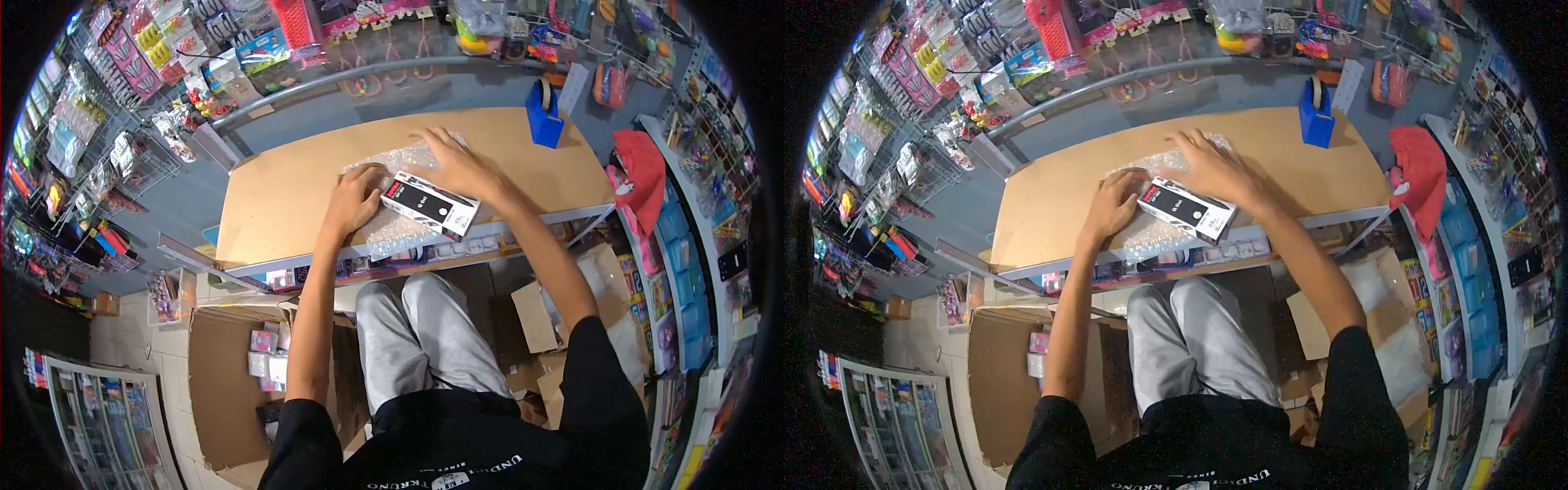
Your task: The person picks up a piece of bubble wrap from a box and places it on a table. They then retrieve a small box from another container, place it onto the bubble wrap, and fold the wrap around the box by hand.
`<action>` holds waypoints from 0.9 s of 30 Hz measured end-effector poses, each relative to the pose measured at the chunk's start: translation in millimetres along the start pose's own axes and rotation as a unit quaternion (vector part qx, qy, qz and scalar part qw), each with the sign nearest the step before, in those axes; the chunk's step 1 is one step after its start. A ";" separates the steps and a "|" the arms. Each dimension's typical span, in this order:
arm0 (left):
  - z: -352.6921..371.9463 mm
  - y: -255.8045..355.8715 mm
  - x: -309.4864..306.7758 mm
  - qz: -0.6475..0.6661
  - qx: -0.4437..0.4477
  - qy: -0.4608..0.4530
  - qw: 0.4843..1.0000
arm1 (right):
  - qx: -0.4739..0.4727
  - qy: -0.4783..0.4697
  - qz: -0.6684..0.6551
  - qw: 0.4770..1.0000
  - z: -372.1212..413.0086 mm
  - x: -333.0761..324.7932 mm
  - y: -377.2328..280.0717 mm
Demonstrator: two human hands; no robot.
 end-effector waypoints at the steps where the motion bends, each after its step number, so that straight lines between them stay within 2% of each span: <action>1: -0.6 0.8 -0.8 0.003 -0.007 0.000 1.000 | 0.026 -0.019 0.006 0.999 17.5 -6.8 -13.5; 3: 0.4 7.0 -3.6 0.007 -0.020 -0.001 1.000 | 0.081 -0.061 0.013 0.995 48.8 -16.2 -31.0; 6: 0.3 2.2 -0.3 0.013 -0.004 0.006 1.000 | -0.008 -0.100 -0.016 0.995 70.7 -2.2 -4.5; 12: -1.6 -3.6 1.7 0.038 -0.018 0.028 0.999 | 0.010 -0.020 -0.095 0.995 55.5 -15.6 1.4; 15: -1.5 -10.3 2.3 0.075 -0.045 0.020 0.996 | 0.009 -0.008 -0.130 0.991 43.8 1.3 23.4; 18: -2.1 -7.3 -1.0 0.139 -0.077 0.030 0.987 | -0.036 0.026 0.024 0.999 46.1 12.3 28.9; 19: -2.4 -3.7 -2.9 0.163 -0.088 0.039 0.982 | -0.043 0.023 0.012 0.999 47.0 11.9 30.0; 25: -2.1 14.6 -13.5 0.092 -0.009 0.003 0.996 | -0.030 0.024 -0.012 0.999 48.4 12.9 35.8; 27: -1.8 16.8 -11.0 0.076 -0.026 -0.026 0.996 | -0.015 0.024 -0.020 0.999 49.2 14.2 37.0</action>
Point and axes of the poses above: each hand's wrist, its own z-axis away from the middle knuckle, its own x-axis out of the palm, y = z × x, the point moved 2 cm from there along -z, towards the middle knuckle, and after that the axes turned 4 degrees about x, right-handed, at the moved point
